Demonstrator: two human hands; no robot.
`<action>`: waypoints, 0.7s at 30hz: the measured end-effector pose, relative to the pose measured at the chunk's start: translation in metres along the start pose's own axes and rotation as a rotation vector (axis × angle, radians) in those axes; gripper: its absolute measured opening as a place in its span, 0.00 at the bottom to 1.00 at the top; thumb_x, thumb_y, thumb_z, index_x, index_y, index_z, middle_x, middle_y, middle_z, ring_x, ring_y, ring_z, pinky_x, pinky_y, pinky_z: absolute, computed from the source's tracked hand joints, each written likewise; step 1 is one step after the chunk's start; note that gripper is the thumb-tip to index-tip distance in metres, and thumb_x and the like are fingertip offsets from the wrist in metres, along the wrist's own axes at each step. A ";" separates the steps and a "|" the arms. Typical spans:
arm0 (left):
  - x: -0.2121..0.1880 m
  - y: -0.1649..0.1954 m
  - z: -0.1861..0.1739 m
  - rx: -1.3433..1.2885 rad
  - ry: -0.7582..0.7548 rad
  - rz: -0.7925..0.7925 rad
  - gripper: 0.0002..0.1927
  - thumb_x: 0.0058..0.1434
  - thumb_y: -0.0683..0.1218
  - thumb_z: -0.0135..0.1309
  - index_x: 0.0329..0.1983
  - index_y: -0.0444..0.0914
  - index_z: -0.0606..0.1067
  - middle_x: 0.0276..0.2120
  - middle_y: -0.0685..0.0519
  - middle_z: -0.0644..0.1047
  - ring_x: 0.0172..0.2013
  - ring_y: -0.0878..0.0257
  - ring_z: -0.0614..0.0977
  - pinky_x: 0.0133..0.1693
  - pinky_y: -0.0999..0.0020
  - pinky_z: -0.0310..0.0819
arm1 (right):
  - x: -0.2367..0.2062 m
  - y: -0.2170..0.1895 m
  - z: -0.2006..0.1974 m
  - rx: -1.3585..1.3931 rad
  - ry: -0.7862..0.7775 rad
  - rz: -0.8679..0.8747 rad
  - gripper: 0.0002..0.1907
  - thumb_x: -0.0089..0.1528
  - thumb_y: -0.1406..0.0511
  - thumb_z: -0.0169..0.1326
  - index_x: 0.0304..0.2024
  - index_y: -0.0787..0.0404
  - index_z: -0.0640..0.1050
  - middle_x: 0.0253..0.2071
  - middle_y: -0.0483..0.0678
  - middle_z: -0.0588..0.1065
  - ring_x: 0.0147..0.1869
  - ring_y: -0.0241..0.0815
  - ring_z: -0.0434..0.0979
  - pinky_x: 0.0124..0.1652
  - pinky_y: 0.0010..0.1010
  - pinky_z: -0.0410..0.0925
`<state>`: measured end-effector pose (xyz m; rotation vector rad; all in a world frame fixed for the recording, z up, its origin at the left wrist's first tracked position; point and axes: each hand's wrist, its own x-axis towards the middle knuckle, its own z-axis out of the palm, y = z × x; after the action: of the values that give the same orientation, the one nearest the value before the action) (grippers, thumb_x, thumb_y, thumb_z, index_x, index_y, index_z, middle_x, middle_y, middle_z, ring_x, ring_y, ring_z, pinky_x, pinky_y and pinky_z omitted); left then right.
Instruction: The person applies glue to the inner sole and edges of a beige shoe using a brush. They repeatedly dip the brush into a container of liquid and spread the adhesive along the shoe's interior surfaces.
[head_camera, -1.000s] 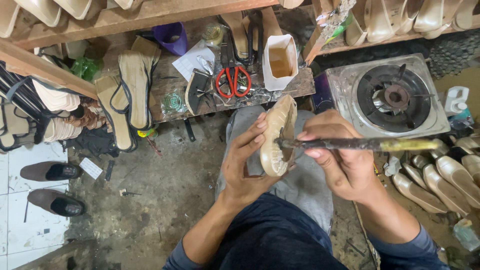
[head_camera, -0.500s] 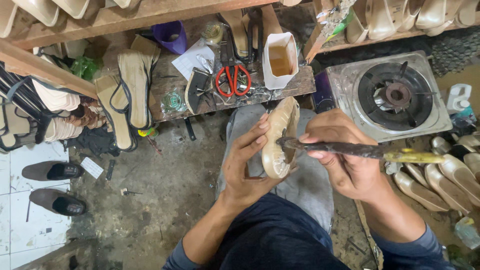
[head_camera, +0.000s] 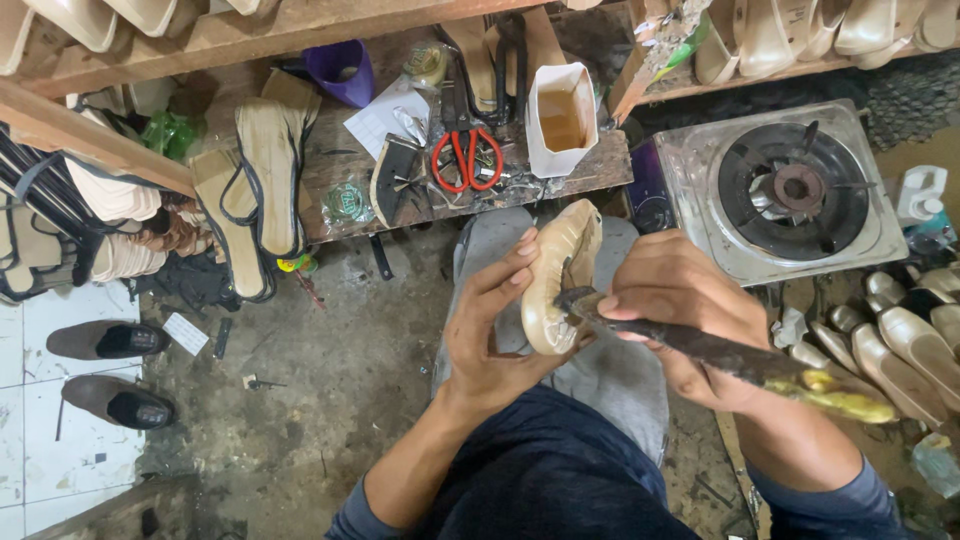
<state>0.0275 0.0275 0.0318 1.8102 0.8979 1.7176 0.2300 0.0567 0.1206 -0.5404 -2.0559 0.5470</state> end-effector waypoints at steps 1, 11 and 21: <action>0.000 0.000 0.000 0.011 -0.005 -0.006 0.42 0.50 0.42 0.78 0.64 0.37 0.65 0.64 0.41 0.71 0.68 0.42 0.74 0.67 0.51 0.74 | 0.000 0.000 0.000 -0.010 0.009 0.014 0.09 0.64 0.69 0.57 0.46 0.67 0.75 0.43 0.53 0.75 0.46 0.50 0.77 0.48 0.41 0.71; 0.002 0.001 0.001 0.011 -0.010 -0.003 0.42 0.50 0.42 0.78 0.64 0.38 0.66 0.64 0.42 0.71 0.68 0.43 0.75 0.67 0.52 0.74 | 0.003 -0.004 0.002 0.027 0.018 0.029 0.09 0.64 0.68 0.57 0.44 0.67 0.76 0.41 0.53 0.75 0.44 0.51 0.78 0.47 0.41 0.71; -0.001 0.002 -0.002 -0.091 -0.051 -0.065 0.45 0.49 0.40 0.77 0.67 0.37 0.65 0.66 0.42 0.69 0.69 0.46 0.73 0.68 0.54 0.74 | 0.012 0.005 0.000 0.014 -0.049 -0.168 0.10 0.63 0.70 0.58 0.44 0.70 0.76 0.40 0.55 0.75 0.45 0.52 0.78 0.49 0.47 0.72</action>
<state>0.0254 0.0251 0.0326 1.7387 0.8351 1.6380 0.2251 0.0679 0.1263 -0.3448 -2.1189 0.4782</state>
